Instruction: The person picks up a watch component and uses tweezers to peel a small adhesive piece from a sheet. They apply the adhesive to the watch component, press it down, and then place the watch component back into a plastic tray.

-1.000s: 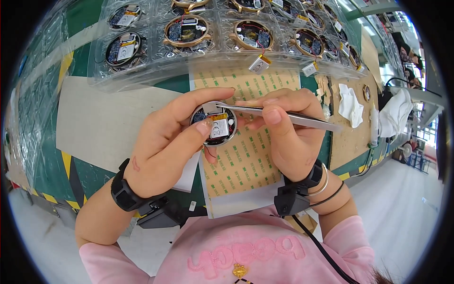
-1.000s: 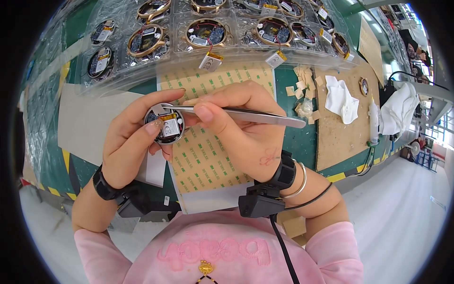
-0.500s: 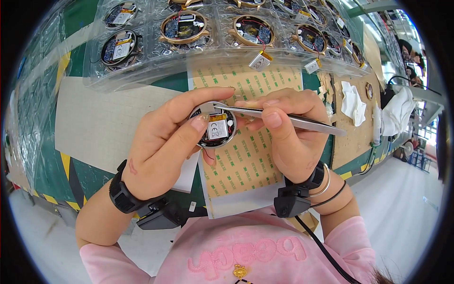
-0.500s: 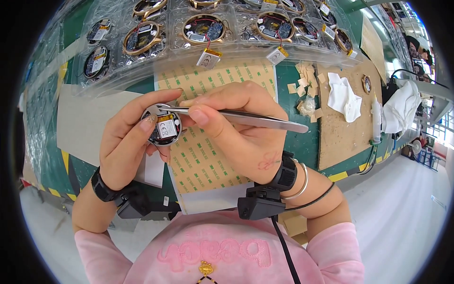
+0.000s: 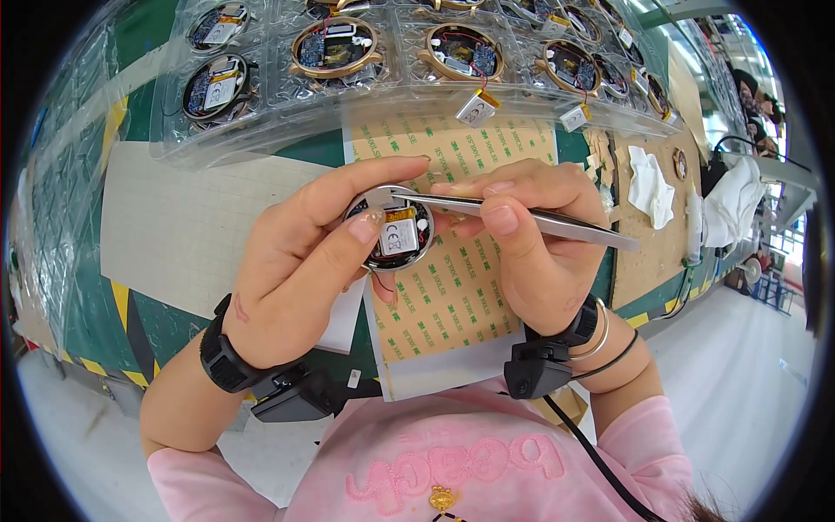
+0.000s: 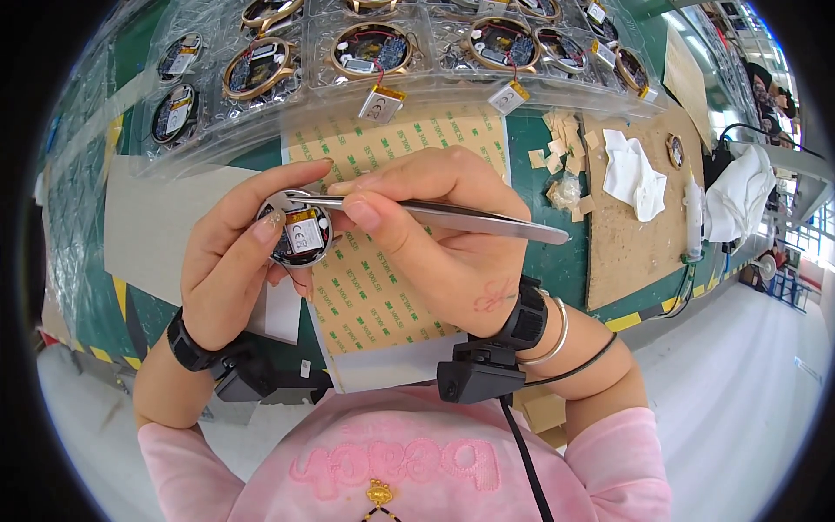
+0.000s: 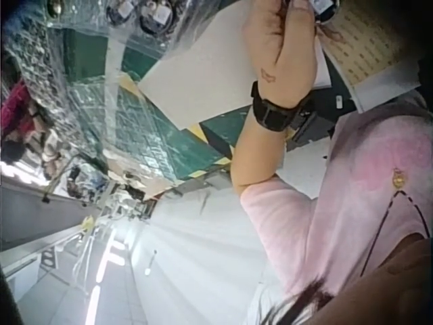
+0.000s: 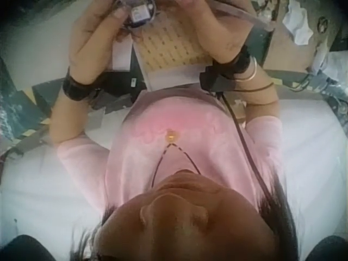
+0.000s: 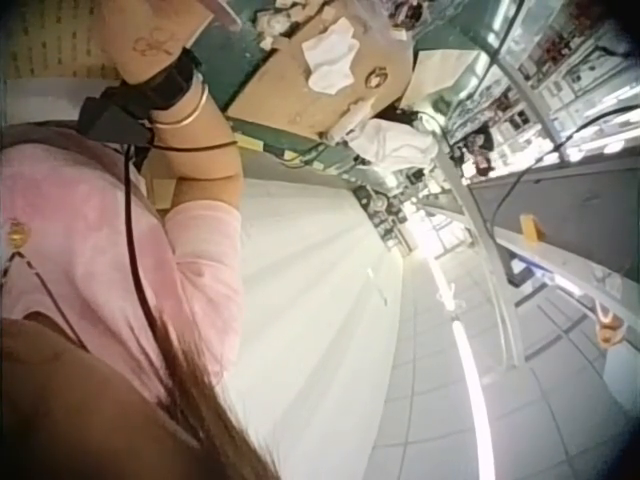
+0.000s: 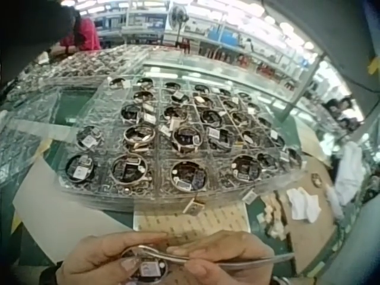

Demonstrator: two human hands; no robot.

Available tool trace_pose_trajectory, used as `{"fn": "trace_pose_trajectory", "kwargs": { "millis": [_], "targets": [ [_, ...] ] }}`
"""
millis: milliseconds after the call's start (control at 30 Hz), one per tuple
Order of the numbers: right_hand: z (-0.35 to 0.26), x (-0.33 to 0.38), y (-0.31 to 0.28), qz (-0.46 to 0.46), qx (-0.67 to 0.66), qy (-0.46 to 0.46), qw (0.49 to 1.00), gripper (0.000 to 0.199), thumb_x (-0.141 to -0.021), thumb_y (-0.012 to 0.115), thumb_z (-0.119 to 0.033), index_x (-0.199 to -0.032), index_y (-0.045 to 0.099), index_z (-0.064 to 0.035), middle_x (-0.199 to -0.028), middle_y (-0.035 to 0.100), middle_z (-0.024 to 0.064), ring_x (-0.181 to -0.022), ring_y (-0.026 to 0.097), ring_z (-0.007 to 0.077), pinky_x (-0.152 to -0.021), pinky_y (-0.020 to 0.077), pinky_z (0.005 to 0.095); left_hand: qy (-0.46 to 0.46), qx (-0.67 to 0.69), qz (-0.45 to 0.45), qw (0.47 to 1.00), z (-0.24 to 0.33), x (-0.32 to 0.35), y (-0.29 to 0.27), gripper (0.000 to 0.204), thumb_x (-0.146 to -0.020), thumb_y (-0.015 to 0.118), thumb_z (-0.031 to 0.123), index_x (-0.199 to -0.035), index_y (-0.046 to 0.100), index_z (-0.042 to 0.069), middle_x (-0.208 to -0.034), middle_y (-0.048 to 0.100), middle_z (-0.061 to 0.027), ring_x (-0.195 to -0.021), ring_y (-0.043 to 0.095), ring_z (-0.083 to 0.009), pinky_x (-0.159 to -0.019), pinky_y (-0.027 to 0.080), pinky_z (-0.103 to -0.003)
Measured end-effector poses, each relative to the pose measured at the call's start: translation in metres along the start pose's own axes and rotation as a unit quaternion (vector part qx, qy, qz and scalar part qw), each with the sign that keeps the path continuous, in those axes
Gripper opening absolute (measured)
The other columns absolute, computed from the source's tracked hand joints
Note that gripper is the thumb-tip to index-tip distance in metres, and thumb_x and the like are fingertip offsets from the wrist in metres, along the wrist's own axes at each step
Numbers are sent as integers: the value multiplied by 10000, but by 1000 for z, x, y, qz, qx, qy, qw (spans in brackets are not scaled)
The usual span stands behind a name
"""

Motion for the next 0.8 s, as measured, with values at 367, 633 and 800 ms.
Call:
{"fn": "trace_pose_trajectory", "kwargs": {
  "millis": [367,633,800],
  "targets": [
    [2,1,4,39,-78,3,996,114,-871,648,-20,-953,576,10,-934,650,129,-809,671,177,-726,538,282,-10,-7,2,1000,0,1,0,420,-974,386,183,-1338,442,-18,-1014,675,-92,-626,589,-50,-503,370,-136],
    [1,1,4,41,-62,-12,997,109,-866,653,-14,-945,582,10,-913,647,121,-800,673,175,-699,530,272,-1,-37,3,999,0,0,-1,398,-974,384,170,-1315,475,-15,-986,673,-64,-633,587,-29,-501,368,-127],
    [1,1,2,35,-29,-11,999,105,-864,655,-14,-943,591,7,-924,650,129,-793,674,176,-693,527,270,1,-42,5,999,0,1,0,402,-974,385,172,-1321,470,-13,-983,671,-61,-637,592,-33,-501,372,-127]
  ]
}}
Point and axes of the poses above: each hand's wrist, its own x-axis away from the middle knuckle, its own y-axis out of the palm, z = x × y, the point moved 1 cm from there along -x, towards the middle knuckle
